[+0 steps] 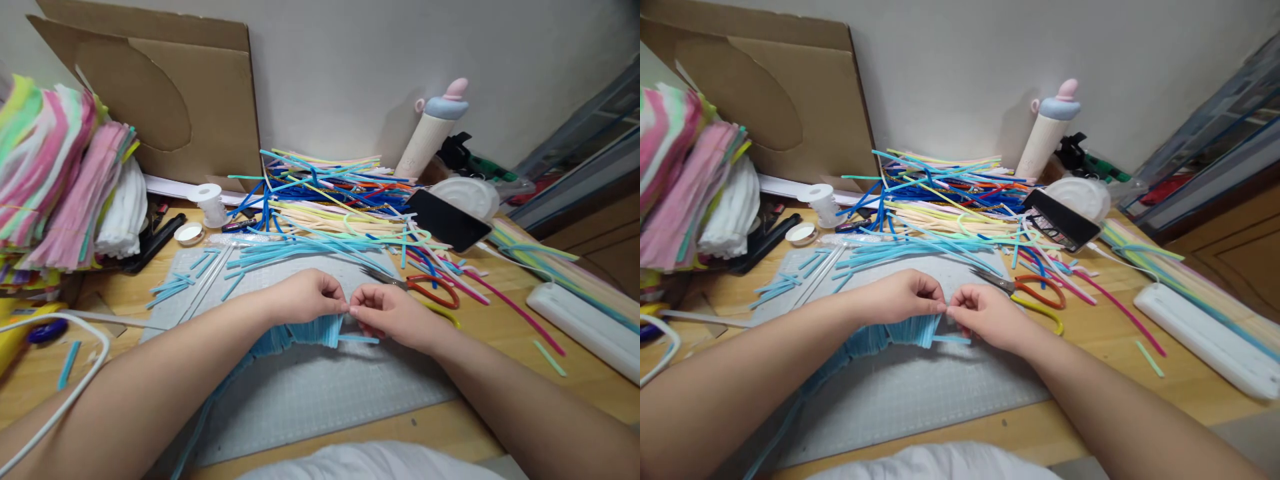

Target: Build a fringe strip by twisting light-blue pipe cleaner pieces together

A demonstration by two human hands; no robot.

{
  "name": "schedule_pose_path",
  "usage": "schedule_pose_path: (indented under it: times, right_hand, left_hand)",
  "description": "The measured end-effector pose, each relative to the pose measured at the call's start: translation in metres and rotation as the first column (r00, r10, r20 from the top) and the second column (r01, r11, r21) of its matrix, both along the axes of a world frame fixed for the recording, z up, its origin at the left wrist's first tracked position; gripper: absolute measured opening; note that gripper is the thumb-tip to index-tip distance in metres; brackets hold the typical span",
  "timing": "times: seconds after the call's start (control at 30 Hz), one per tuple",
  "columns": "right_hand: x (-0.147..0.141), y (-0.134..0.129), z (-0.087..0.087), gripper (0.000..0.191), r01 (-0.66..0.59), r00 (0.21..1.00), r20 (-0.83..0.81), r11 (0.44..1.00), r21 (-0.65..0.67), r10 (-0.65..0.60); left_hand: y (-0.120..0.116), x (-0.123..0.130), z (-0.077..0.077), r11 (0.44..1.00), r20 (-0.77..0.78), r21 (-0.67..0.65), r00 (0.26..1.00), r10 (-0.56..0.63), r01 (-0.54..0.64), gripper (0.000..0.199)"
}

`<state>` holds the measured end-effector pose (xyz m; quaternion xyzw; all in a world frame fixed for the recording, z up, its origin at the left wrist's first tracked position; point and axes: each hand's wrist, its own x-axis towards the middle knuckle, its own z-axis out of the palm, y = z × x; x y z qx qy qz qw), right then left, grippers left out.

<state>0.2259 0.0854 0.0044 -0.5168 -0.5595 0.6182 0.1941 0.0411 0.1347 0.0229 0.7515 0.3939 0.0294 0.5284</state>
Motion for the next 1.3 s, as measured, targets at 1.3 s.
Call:
schedule_pose_path:
  times: [1.3]
  right_hand:
    - [-0.007, -0.003, -0.013, 0.012, -0.029, 0.999, -0.028, 0.999, -0.021, 0.029]
  left_hand:
    - [-0.002, -0.007, -0.009, 0.997, -0.049, -0.072, 0.999, -0.010, 0.006, 0.021]
